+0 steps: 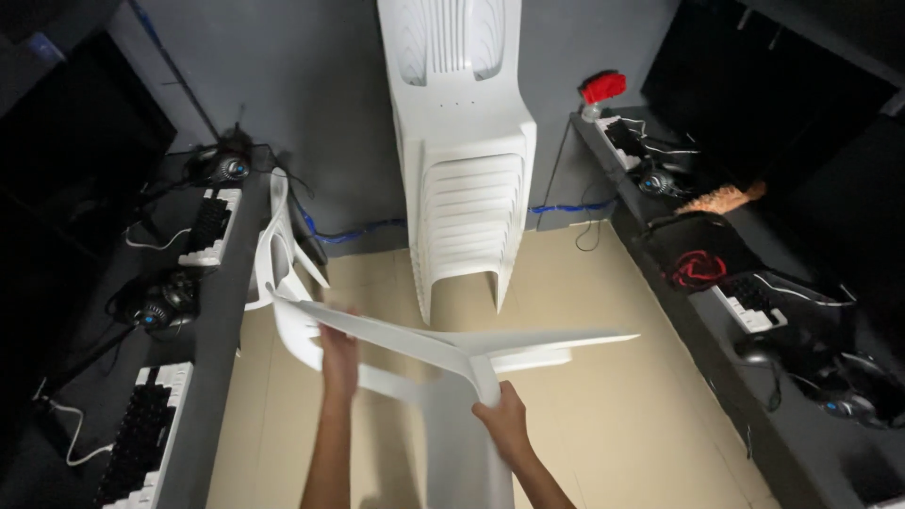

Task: The person repeatedly picks up white plastic chairs from a row of computer desks and stacks them against a wall. The task involves lifting each chair by hand and placing it on top of a growing pile of identical chairs.

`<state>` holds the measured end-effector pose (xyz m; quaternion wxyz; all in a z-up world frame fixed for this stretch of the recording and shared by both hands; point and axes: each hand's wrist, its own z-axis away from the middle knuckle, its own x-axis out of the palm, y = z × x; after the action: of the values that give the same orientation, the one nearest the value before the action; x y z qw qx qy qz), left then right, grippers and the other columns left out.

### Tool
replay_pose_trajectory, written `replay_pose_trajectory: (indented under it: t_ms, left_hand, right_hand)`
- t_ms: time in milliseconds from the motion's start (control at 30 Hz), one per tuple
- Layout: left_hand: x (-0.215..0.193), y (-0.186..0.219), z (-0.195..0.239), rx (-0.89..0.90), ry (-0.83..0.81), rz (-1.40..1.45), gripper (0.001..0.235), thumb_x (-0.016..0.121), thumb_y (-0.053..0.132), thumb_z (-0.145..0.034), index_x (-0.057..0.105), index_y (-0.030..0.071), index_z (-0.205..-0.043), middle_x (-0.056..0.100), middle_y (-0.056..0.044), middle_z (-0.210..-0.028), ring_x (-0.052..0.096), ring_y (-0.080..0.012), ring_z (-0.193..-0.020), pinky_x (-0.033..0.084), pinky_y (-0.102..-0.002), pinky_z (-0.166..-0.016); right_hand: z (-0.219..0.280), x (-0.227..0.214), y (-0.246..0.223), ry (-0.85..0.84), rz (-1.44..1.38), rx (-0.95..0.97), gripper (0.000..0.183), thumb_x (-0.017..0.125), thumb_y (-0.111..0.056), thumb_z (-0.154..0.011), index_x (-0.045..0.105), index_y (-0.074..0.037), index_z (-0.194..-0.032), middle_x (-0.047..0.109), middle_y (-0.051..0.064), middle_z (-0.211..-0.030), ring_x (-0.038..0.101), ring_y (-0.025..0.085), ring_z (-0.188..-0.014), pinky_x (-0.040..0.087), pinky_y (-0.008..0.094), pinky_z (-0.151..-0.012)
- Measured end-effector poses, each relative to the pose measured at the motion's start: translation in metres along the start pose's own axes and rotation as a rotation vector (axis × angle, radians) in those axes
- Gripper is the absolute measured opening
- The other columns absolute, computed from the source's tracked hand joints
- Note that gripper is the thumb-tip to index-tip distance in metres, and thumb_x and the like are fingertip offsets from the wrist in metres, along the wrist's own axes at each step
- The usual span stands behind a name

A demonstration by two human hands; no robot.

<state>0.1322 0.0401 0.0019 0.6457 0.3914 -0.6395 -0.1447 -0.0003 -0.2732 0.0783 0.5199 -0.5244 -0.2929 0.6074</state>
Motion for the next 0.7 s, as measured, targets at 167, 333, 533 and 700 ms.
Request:
replay_pose_trajectory:
  t_ms: [167,333,533,700]
  left_hand:
    - [-0.094,-0.138,0.121,-0.425,-0.061,-0.613,0.064,0.037,0.05,-0.108,0.056,0.002,-0.146,0.064,-0.011,-0.136,0.058,-0.0237,-0.123,0.044,-0.039,-0.108]
    - [-0.066,-0.176,0.172,-1.015,-0.038,-0.697,0.064,0.04,0.053,-0.109,0.032,0.015,-0.159,0.04,-0.008,-0.155,0.038,-0.0234,-0.144,0.03,-0.044,-0.119]
    - [0.009,-0.136,0.185,-0.979,-0.162,-0.562,0.066,0.039,0.053,-0.105,0.043,0.005,-0.15,0.052,-0.018,-0.143,0.05,-0.0336,-0.131,0.04,-0.047,-0.112]
    - [0.002,-0.102,0.138,-0.942,-0.254,-0.427,0.071,0.038,0.053,-0.102,0.056,-0.004,-0.14,0.066,-0.027,-0.131,0.063,-0.0428,-0.119,0.05,-0.049,-0.105]
  right_hand:
    - [0.007,-0.006,-0.011,0.01,0.021,-0.13,0.04,0.077,-0.011,-0.068,0.062,0.001,-0.103,0.072,0.015,-0.089,0.071,0.026,-0.081,0.058,0.037,-0.076]
    - [0.004,-0.041,-0.025,-0.023,-0.102,-0.248,0.048,0.075,-0.008,-0.065,0.064,0.001,-0.112,0.073,0.014,-0.097,0.071,0.024,-0.089,0.059,0.036,-0.08]
    - [0.024,-0.106,-0.085,-0.107,-0.277,0.034,0.058,0.067,-0.003,-0.067,0.058,0.0,-0.124,0.07,0.021,-0.097,0.072,0.029,-0.085,0.061,0.043,-0.078]
    - [-0.016,-0.143,-0.038,-0.105,-0.34,-0.101,0.052,0.068,-0.009,-0.073,0.058,0.007,-0.122,0.07,0.019,-0.098,0.07,0.025,-0.086,0.059,0.038,-0.078]
